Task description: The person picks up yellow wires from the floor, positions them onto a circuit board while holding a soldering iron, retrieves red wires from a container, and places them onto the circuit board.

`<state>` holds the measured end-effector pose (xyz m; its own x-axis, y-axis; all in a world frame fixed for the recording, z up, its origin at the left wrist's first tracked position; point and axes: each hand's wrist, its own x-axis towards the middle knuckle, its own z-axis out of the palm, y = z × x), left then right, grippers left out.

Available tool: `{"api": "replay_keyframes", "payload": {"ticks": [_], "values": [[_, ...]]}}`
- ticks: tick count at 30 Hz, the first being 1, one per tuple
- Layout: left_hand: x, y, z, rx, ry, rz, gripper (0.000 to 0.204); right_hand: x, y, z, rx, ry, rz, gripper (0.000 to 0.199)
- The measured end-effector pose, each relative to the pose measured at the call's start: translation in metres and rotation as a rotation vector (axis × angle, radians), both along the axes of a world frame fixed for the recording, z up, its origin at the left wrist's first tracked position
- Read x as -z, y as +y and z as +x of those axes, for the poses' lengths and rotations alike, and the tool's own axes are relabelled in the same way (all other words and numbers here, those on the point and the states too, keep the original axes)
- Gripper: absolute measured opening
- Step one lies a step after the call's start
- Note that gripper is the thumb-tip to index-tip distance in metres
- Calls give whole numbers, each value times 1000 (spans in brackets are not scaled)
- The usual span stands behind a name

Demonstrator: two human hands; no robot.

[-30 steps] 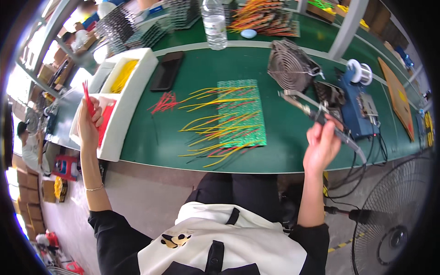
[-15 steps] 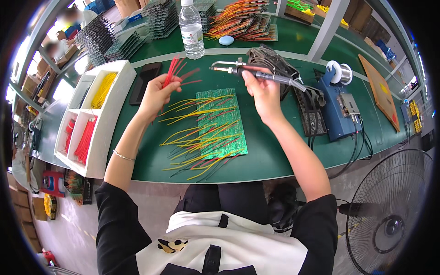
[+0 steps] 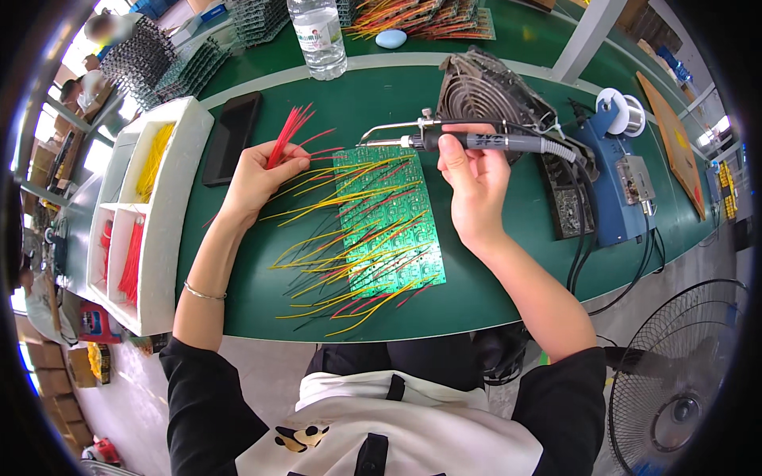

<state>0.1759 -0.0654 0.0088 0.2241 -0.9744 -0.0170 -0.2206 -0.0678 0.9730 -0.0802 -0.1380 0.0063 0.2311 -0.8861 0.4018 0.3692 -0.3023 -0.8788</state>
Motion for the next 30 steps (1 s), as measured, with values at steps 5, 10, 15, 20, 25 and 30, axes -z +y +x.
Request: {"api": "replay_keyframes", "payload": {"ticks": [5, 10, 15, 20, 25, 30], "values": [[2, 0, -3, -10, -132, -20, 15, 4, 5, 3, -45, 19, 56, 18], [0, 2, -1, 6, -156, 25, 11, 6, 5, 0, -76, 2, 32, 17], [3, 1, -1, -12, -162, -4, 12, 8, 6, 1, -27, 52, -17, 16], [4, 2, -1, -27, -168, 11, 12, 10, 7, 4, -34, 23, -12, 20], [5, 1, -4, -57, -155, -59, 14, 10, 6, 3, 0, -4, -39, 24], [2, 2, -4, -43, -188, -28, 13, 13, 5, -2, 19, 42, -143, 21]]}}
